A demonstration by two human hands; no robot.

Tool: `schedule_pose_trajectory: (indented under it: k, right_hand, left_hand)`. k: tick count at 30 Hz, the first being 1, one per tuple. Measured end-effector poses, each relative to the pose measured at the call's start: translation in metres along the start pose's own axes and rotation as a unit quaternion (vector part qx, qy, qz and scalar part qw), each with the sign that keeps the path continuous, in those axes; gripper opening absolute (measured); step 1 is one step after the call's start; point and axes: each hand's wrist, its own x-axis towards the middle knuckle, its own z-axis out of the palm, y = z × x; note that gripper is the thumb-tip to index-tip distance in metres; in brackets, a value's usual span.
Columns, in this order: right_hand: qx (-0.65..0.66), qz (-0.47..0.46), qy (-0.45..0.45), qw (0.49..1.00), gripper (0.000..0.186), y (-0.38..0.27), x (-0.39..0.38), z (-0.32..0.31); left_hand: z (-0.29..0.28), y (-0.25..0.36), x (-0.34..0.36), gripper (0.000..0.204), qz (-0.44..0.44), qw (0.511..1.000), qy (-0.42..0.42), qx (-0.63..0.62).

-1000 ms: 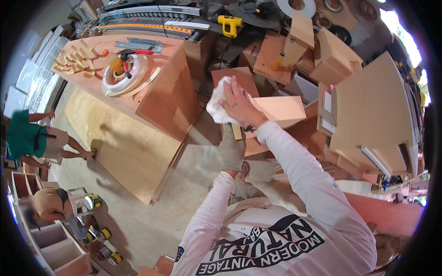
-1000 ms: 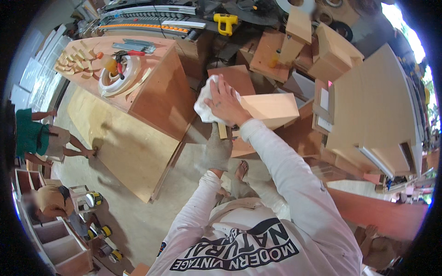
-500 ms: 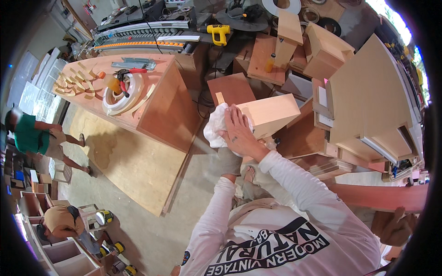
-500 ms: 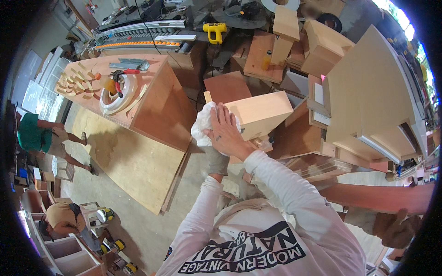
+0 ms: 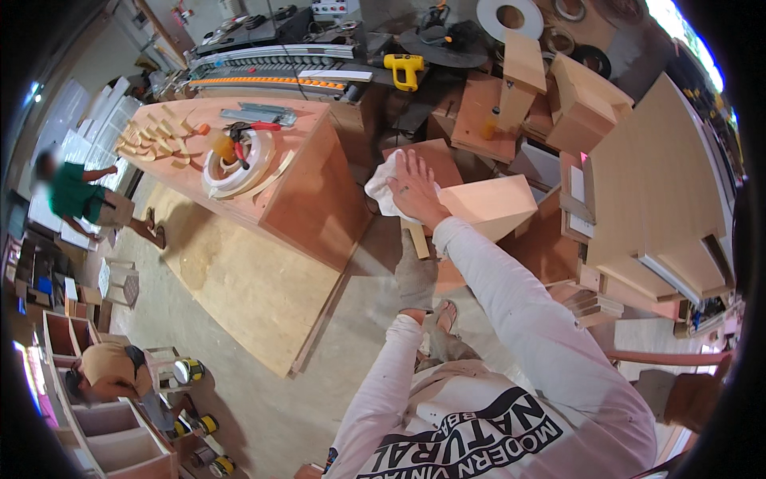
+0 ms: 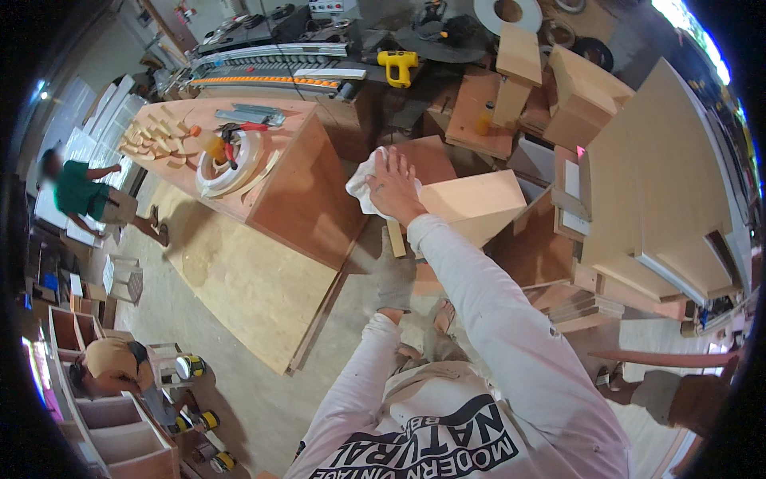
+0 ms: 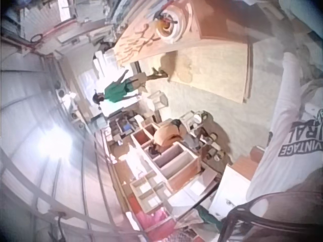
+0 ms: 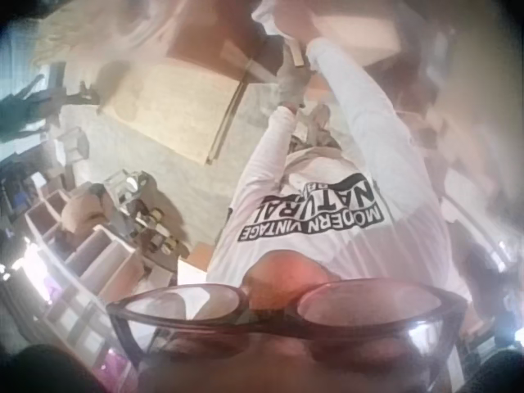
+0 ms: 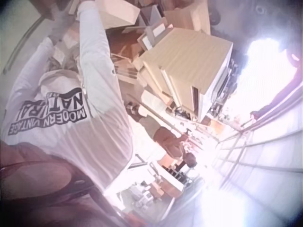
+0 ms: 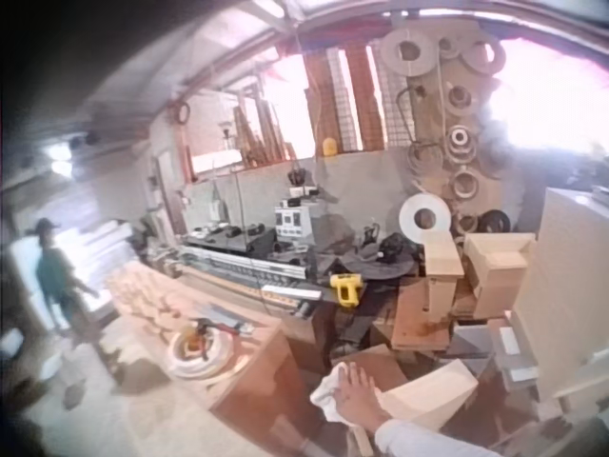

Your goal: The person pours liquid from a plastic bottle onto a white cloth and wipes a small wooden box with a drawer slide. The person repeatedly applies the liquid and wipes the box's surfaces.

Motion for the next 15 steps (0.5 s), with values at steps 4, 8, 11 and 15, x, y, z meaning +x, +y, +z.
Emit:
schedule_pose_trajectory:
  k: [4, 8, 11, 15]
  right_hand:
    - [0.015, -0.016, 0.037, 0.999, 0.06, 0.006, -0.011, 0.003]
    - [0.055, -0.056, 0.062, 0.995, 0.046, 0.014, -0.013, -0.008]
    - [0.113, -0.089, 0.14, 0.98, 0.042, 0.025, -0.032, -0.017]
    - [0.054, -0.108, 0.224, 0.967, 0.039, 0.053, -0.052, -0.05]
  left_hand:
    - [-0.016, 0.026, -0.006, 0.069, -0.1, 0.991, -0.061, 0.065]
    - [-0.013, 0.028, -0.003, 0.062, -0.095, 0.992, -0.052, 0.067]
    - [-0.019, 0.028, -0.005, 0.063, -0.09, 0.992, -0.057, 0.064]
    - [-0.018, 0.018, -0.001, 0.073, -0.075, 0.994, -0.062, 0.053]
